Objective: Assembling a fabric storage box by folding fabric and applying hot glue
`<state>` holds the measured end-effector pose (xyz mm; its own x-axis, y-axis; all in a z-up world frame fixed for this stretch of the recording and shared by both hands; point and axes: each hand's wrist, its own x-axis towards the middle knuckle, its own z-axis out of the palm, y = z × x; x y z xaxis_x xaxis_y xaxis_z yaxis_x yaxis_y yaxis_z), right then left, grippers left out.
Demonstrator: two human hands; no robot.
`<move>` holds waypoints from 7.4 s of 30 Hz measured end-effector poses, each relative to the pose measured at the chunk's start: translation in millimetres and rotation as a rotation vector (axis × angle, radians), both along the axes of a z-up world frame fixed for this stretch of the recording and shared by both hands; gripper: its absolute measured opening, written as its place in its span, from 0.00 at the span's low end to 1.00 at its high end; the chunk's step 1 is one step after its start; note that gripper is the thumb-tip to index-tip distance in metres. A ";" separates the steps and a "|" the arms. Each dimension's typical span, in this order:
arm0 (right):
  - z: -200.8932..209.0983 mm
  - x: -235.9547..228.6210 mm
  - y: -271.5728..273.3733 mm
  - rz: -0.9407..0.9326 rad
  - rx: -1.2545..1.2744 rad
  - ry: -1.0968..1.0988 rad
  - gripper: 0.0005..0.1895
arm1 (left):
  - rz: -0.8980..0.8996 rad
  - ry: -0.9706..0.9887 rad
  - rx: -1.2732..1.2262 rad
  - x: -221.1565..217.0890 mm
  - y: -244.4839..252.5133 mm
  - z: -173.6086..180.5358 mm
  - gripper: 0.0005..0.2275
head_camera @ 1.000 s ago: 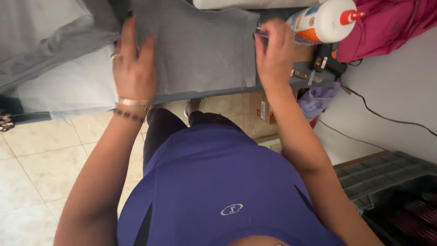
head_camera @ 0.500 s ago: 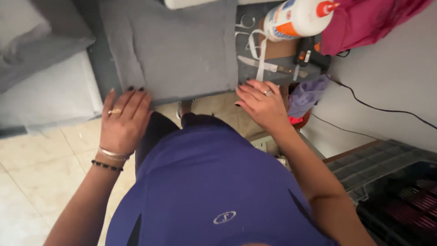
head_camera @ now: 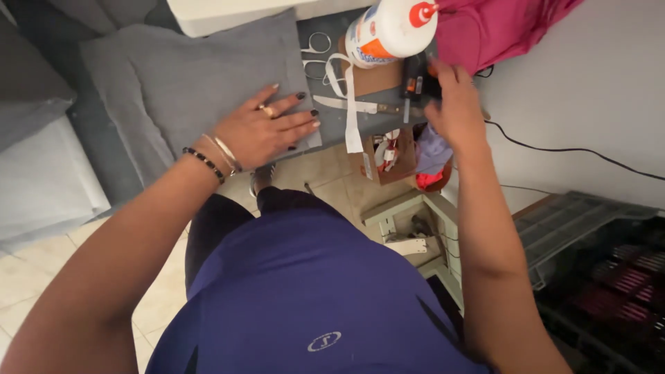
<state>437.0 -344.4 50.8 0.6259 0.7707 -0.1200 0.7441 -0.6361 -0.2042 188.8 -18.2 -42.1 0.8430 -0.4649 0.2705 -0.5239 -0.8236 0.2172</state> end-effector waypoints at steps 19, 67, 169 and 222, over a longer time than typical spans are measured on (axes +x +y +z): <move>39.3 -99.0 -83.6 -0.456 0.480 0.482 0.18 | 0.072 0.029 -0.090 38.3 -14.5 27.5 0.14; -19.2 -191.8 42.7 -0.454 0.345 0.309 0.15 | 0.034 0.004 -0.483 77.6 -35.2 -45.1 0.07; -59.7 -184.5 10.7 0.042 0.132 0.104 0.20 | 1.189 0.722 -1.068 -203.9 16.2 31.3 0.05; -55.9 -125.5 65.0 0.482 0.375 -0.148 0.17 | 0.545 -0.354 -0.126 -42.2 -72.8 14.2 0.07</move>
<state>311.5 -279.4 -5.0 0.1870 0.9432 0.2748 0.9668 -0.1271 -0.2216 146.5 -91.0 -27.9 0.7986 0.0565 0.5992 -0.0965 -0.9707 0.2202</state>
